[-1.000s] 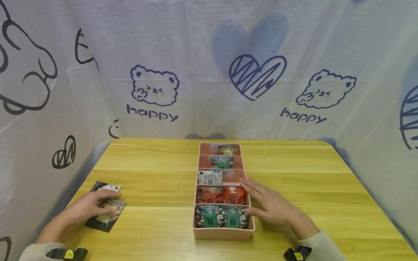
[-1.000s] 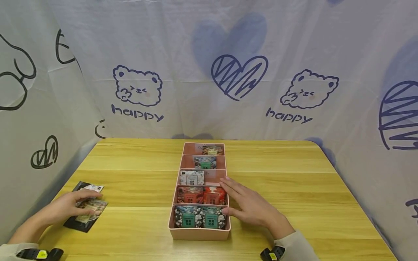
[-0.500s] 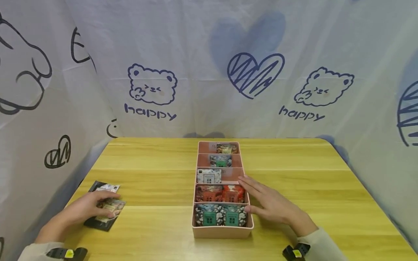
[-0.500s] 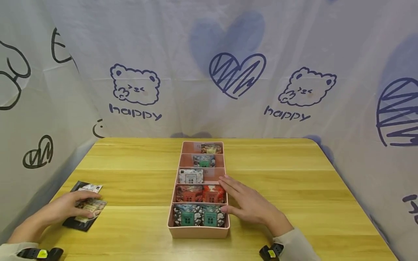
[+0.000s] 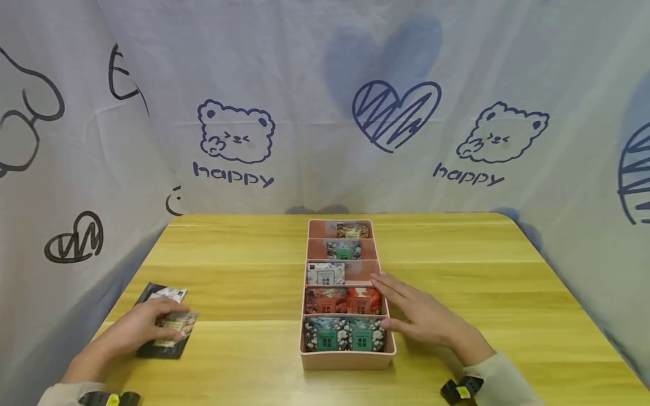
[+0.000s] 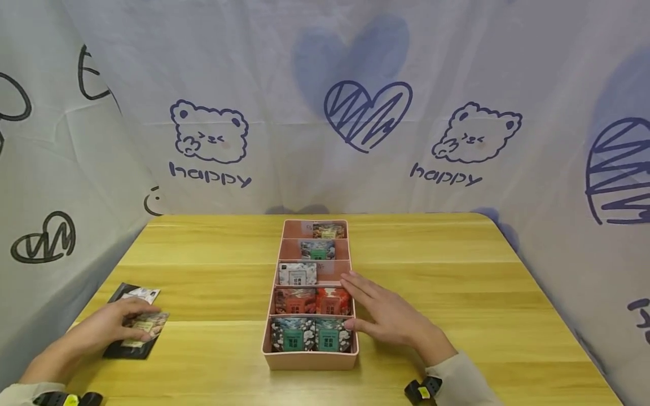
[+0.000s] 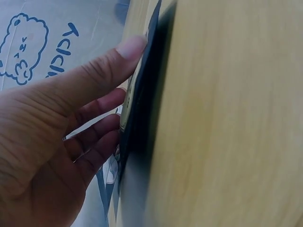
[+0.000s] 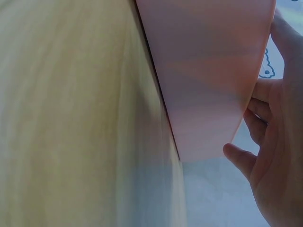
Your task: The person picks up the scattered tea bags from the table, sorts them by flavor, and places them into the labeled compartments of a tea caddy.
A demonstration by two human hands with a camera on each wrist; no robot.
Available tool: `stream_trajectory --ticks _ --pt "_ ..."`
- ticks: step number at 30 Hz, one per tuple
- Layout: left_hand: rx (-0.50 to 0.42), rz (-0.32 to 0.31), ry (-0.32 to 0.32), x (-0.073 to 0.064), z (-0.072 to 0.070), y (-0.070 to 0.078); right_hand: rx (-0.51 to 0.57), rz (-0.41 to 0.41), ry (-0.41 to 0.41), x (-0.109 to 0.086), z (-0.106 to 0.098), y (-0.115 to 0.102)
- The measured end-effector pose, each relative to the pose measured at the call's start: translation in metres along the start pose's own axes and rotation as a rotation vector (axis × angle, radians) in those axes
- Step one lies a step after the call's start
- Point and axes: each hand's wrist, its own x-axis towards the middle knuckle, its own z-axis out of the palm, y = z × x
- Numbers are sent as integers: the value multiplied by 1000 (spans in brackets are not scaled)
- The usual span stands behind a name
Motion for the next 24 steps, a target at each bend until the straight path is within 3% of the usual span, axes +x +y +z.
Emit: stream_trajectory --ticks 9,18,24 --pt "-17 -26 2 4 2 -1 -14 -18 17 0 3 0" --pt "-79 35 22 12 7 0 -2 -18 11 -2 4 -2" --pt "-71 -10 63 16 8 4 -7 -17 19 -1 2 -2"
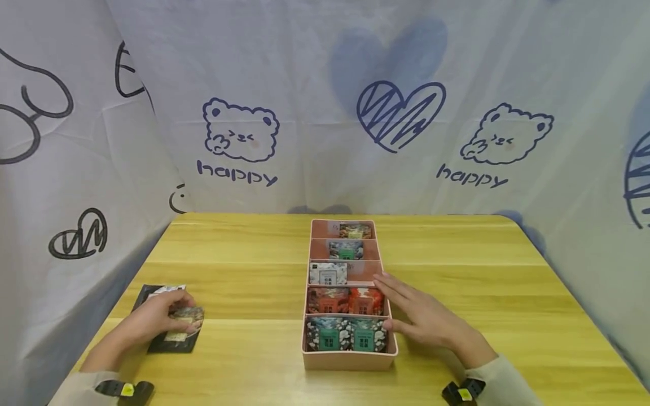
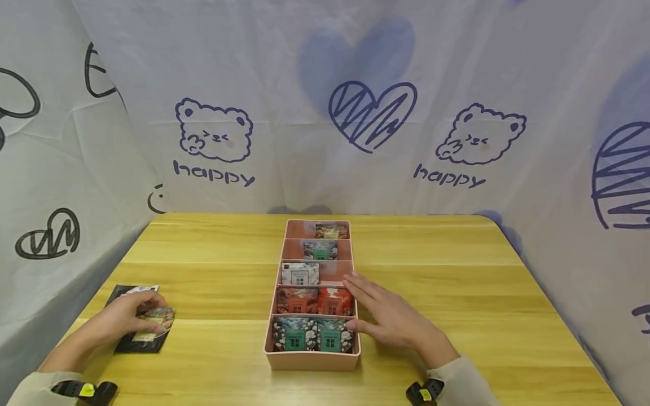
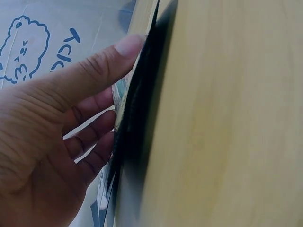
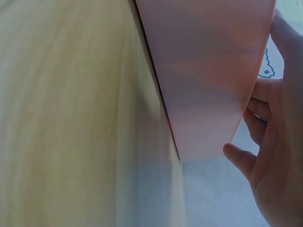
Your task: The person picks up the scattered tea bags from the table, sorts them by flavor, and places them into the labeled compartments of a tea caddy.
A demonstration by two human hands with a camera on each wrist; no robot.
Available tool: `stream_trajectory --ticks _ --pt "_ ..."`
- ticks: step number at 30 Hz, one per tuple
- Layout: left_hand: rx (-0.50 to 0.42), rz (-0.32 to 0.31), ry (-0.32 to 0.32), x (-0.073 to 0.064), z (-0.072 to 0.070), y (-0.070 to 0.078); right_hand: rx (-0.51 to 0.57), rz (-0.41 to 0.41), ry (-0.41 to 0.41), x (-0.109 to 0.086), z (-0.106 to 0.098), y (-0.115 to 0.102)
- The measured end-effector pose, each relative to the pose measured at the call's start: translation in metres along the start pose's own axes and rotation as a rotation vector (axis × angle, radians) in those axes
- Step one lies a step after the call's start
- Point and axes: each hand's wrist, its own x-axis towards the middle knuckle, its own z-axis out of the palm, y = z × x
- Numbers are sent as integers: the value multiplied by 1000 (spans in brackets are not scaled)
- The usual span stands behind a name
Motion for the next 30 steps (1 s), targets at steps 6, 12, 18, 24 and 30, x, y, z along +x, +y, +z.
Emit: stream_trajectory --ticks 6,12,18,24,30 --pt "-33 4 -2 5 3 4 -4 -4 -1 0 0 1" --pt "-13 76 -4 7 2 6 -3 6 -4 1 1 2" --pt "-31 42 -71 0 -6 6 3 13 -5 -1 2 1" --pt "-32 55 -140 -7 -14 6 6 15 -8 -1 1 0" --pt "13 107 -154 -9 -14 3 9 14 -8 0 -2 0"
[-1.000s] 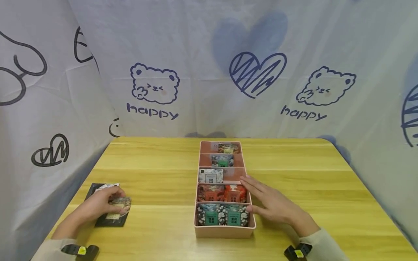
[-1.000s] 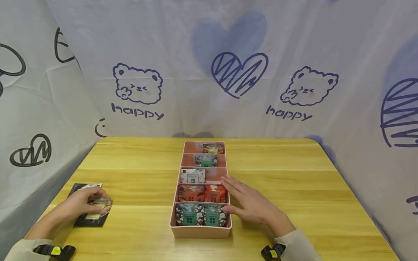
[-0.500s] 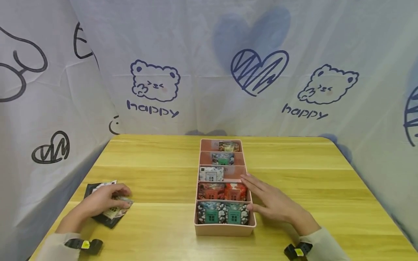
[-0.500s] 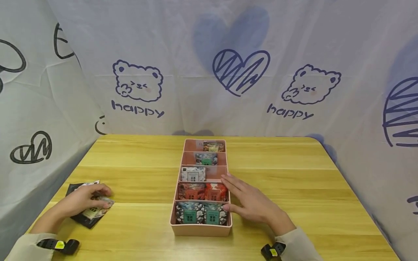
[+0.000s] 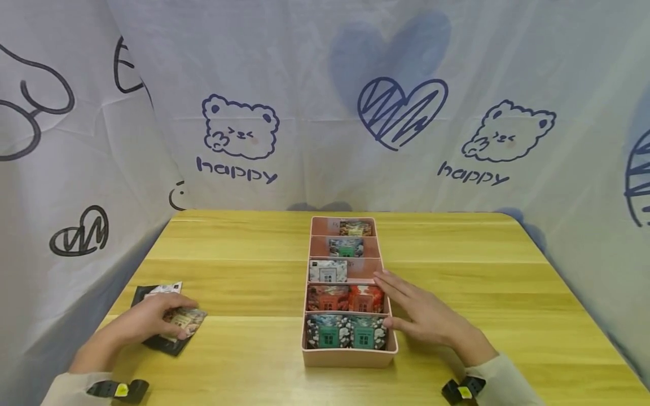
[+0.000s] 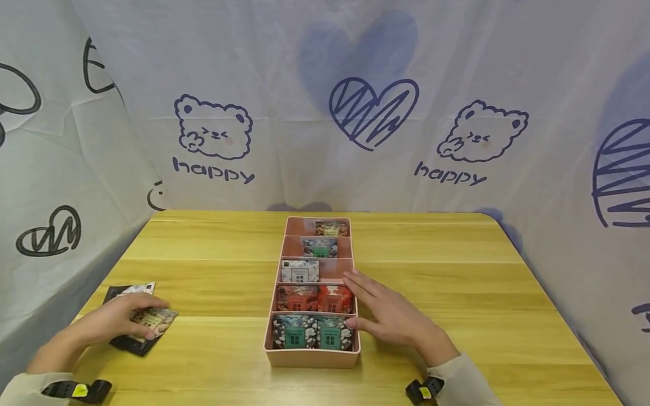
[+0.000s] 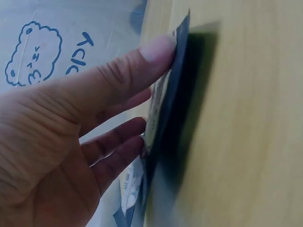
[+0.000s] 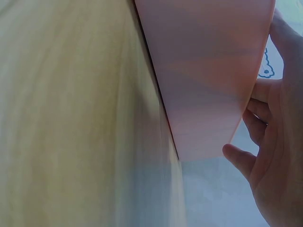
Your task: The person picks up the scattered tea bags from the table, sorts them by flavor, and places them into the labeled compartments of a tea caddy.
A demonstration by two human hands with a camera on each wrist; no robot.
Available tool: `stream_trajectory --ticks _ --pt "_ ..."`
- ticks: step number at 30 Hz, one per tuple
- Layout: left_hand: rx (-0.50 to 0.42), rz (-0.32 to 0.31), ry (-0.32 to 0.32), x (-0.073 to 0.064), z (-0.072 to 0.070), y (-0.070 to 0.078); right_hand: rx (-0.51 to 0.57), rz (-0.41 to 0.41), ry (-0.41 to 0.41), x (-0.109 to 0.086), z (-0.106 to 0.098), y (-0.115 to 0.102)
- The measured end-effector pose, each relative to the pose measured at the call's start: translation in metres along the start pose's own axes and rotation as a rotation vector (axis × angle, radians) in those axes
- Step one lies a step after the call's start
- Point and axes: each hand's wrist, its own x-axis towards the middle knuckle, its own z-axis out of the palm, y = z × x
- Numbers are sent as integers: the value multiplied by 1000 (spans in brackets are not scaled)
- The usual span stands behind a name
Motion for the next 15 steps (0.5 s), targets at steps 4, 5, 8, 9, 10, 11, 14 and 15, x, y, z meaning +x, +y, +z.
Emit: stream_trajectory --ticks 4,5,8,9,10,11,14,15 --pt "103 42 52 3 5 -3 -6 -6 2 0 1 1" --pt "107 39 62 4 6 -3 -8 -8 4 0 1 1" --pt "108 24 82 7 9 -3 -15 -14 6 0 1 2" --pt "103 20 83 8 9 -2 -16 -17 9 0 2 2" --pt "95 17 84 9 10 -2 -19 -20 11 0 2 2" --pt "87 18 80 10 10 -1 -22 -23 13 1 2 3" --pt "50 11 72 14 11 1 -25 -27 18 1 3 3" --pt "47 10 72 15 12 1 -27 -28 18 1 4 3"
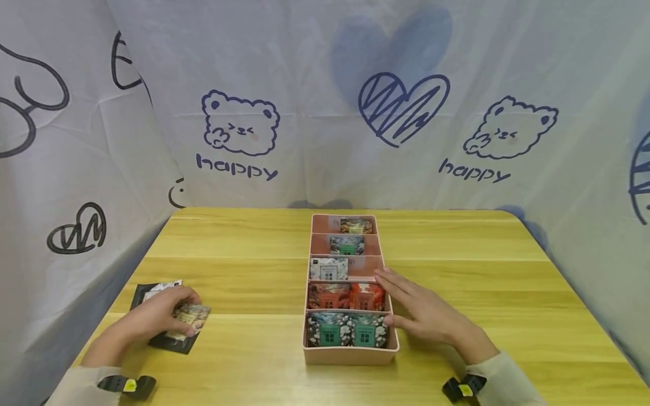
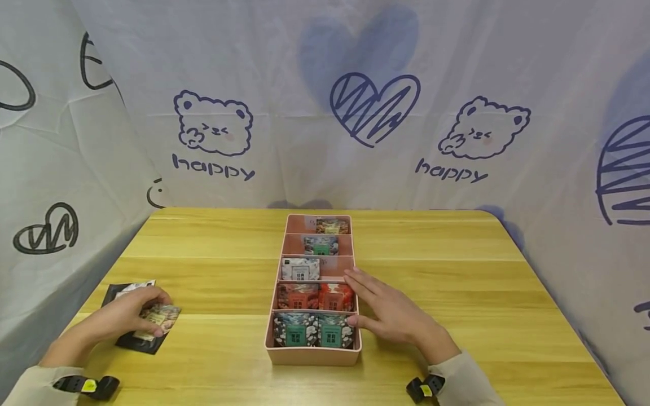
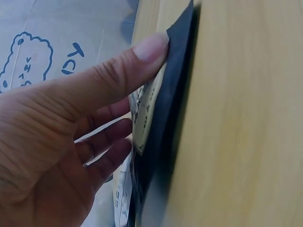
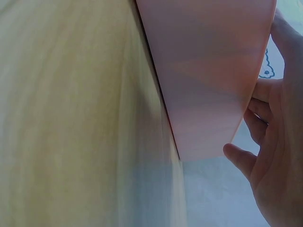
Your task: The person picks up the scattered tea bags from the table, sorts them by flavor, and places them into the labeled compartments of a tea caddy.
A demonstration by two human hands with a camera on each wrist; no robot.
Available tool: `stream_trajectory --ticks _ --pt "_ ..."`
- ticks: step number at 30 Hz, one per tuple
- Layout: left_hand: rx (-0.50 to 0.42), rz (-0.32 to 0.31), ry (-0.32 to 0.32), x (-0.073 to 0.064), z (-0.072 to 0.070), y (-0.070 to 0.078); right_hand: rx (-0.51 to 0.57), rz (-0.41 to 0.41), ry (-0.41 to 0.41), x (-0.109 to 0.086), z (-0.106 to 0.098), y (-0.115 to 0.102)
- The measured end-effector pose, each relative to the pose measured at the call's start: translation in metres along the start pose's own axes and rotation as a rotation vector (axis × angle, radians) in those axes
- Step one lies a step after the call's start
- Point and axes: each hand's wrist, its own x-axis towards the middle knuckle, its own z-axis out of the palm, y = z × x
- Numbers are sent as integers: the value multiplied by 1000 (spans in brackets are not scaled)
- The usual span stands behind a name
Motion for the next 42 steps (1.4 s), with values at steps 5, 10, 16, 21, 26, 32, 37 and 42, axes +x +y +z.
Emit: stream_trajectory --ticks 5,10,16,21,26,32,37,42 --pt "-3 -52 31 4 2 6 2 2 -3 0 0 0" --pt "-19 -73 62 9 5 9 11 7 -9 -2 1 -1" --pt "-47 -90 83 13 3 12 21 18 -11 -1 2 -2" --pt "-37 -67 114 15 -2 15 18 14 -11 -1 2 -2" --pt "-88 -73 123 19 -6 23 1 -9 -2 0 2 0" --pt "-112 -65 148 26 -8 31 12 -3 -4 -1 1 -1" --pt "-144 -68 162 32 -10 36 10 -3 -2 -2 0 -1" --pt "-187 -75 180 42 -13 42 11 3 -7 -1 0 0"
